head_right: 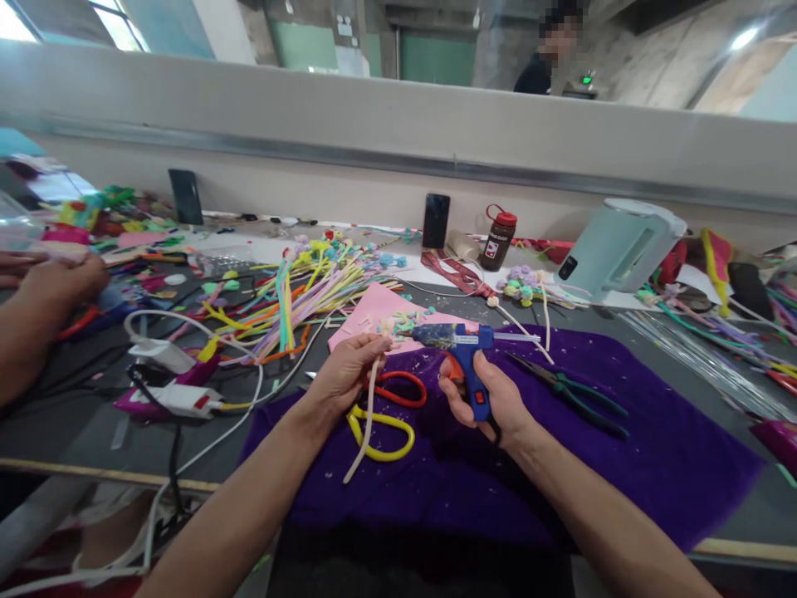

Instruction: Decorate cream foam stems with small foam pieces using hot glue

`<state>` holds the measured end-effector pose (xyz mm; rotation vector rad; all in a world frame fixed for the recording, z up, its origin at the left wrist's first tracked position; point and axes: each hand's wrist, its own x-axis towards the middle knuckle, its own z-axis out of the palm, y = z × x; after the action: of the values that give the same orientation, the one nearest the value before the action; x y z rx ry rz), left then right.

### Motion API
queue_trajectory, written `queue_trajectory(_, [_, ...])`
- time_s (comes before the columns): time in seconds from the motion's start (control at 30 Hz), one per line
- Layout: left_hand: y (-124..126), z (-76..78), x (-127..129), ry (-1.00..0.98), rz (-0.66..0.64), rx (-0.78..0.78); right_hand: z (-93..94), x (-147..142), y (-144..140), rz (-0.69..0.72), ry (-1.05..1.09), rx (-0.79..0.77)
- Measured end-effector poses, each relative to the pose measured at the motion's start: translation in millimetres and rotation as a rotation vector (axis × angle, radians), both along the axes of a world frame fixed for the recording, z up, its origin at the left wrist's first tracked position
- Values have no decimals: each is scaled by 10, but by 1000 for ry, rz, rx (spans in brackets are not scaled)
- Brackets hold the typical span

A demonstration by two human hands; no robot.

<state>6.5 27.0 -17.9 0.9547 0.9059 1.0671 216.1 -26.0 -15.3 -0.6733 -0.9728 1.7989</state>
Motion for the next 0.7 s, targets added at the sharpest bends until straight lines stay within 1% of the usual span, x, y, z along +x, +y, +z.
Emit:
queue_trajectory(0.17, [-2, 16, 6, -23, -9, -4, -1, 1, 6, 9, 16, -10])
queue_trajectory(0.47, [-42, 40, 40, -13, -41, 14, -33, -4, 26, 31, -44, 24])
queue_trajectory(0.7, [-45, 13, 19, -34, -47, 19, -24, -21, 12, 1, -122, 52])
